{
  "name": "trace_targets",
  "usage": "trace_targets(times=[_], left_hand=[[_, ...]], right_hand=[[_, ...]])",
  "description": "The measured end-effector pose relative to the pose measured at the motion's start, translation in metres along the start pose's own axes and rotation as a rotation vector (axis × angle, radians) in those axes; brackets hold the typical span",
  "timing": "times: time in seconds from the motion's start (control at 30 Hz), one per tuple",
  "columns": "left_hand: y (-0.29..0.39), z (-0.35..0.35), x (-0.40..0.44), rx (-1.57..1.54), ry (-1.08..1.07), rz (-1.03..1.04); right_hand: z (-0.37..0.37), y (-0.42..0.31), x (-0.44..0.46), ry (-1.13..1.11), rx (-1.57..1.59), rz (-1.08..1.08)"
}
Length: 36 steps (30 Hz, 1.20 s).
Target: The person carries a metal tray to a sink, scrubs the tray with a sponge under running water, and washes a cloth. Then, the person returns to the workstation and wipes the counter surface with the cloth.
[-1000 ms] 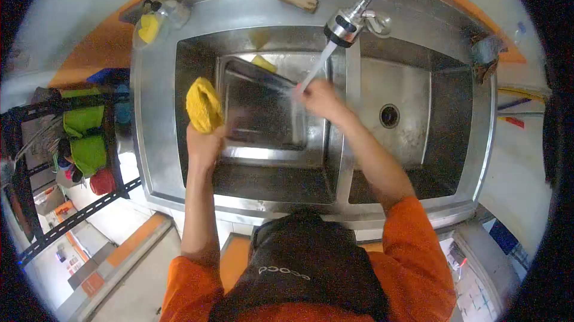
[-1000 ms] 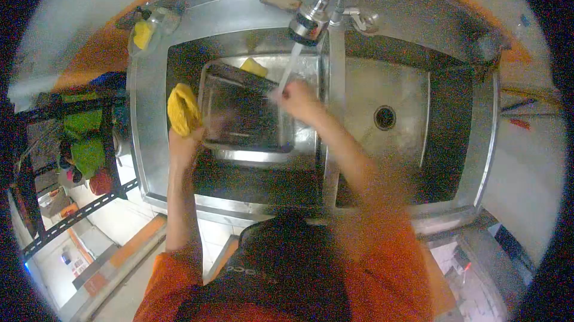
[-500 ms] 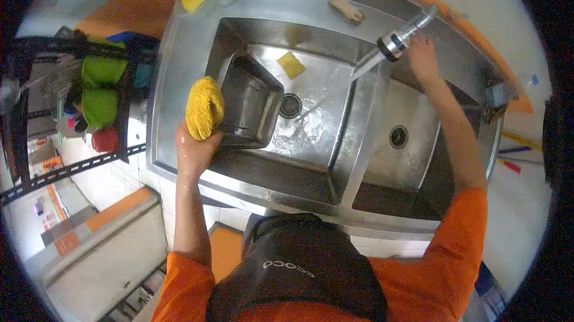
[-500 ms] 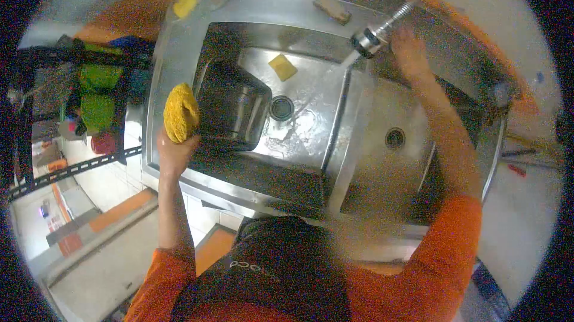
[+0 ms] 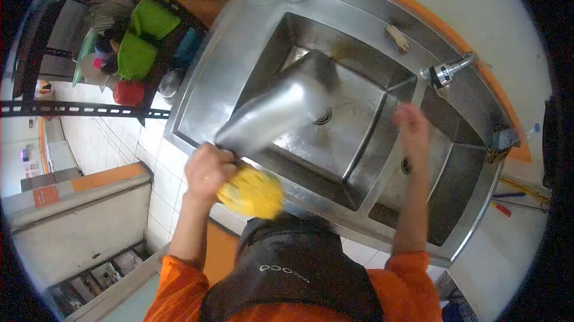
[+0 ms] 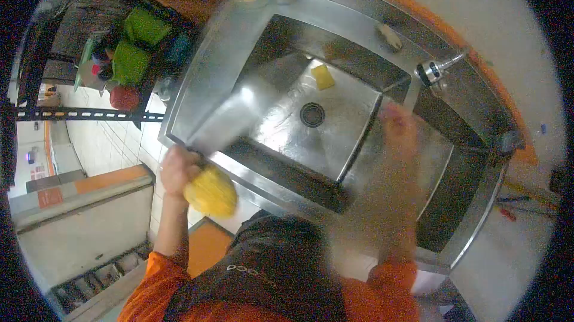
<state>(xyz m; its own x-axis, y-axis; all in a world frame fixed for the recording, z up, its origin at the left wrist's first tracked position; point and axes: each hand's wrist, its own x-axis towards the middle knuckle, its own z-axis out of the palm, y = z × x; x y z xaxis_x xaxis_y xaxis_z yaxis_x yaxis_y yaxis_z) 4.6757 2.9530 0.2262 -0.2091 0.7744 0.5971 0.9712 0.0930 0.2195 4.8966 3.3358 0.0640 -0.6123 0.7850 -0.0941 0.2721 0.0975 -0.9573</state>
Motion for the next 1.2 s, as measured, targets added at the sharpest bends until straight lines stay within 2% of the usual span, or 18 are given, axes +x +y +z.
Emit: trace_targets(times=[0.03,0.13,0.2,0.23,0.37,0.5,0.6,0.67,0.8,0.9,1.0,1.03,1.13,1.17,1.2], left_hand=[[0.002,0.002,-0.013,-0.010,-0.066,0.076],[0.013,0.008,-0.038,-0.158,-0.143,0.262],[0.021,0.015,-0.068,-0.222,-0.123,0.308],[0.024,0.014,-0.085,-0.251,-0.180,0.325],[0.025,-0.031,-0.163,-0.277,-0.258,0.303],[0.009,-0.119,-0.238,-0.254,-0.070,0.182],[-0.014,-0.180,-0.301,-0.227,0.079,0.047],[-0.036,-0.210,-0.342,-0.231,0.134,-0.058],[-0.093,-0.264,-0.408,-0.214,0.247,-0.238],[-0.158,-0.310,-0.463,-0.170,0.255,-0.354],[-0.243,-0.356,-0.520,-0.168,0.284,-0.488],[-0.274,-0.372,-0.544,-0.214,0.244,-0.598],[-0.353,-0.419,-0.609,-0.069,0.420,-0.985],[-0.375,-0.426,-0.644,-0.043,0.488,-1.205],[-0.391,-0.423,-0.694,-0.027,0.501,-1.431]], right_hand=[[0.032,0.000,-0.023,-0.198,-0.024,0.053],[0.117,0.050,-0.068,-0.357,0.334,0.242],[0.138,0.038,-0.100,-0.370,0.471,0.358],[0.144,0.030,-0.117,-0.368,0.511,0.390],[0.172,-0.004,-0.173,-0.327,0.553,0.395],[0.210,-0.045,-0.218,-0.302,0.558,0.333],[0.267,-0.075,-0.226,-0.295,0.559,0.254],[0.306,-0.079,-0.232,-0.271,0.451,0.161],[0.385,-0.043,-0.237,-0.201,-0.024,-0.178],[0.486,-0.063,-0.262,-0.354,-0.076,-0.113],[0.621,-0.131,-0.302,-0.527,0.065,0.071],[0.671,-0.156,-0.313,-0.573,0.141,0.152],[0.815,-0.179,-0.299,-0.699,0.028,0.134],[0.866,-0.184,-0.293,-0.645,0.016,0.106],[0.914,-0.180,-0.282,-0.697,-0.161,-0.060]])
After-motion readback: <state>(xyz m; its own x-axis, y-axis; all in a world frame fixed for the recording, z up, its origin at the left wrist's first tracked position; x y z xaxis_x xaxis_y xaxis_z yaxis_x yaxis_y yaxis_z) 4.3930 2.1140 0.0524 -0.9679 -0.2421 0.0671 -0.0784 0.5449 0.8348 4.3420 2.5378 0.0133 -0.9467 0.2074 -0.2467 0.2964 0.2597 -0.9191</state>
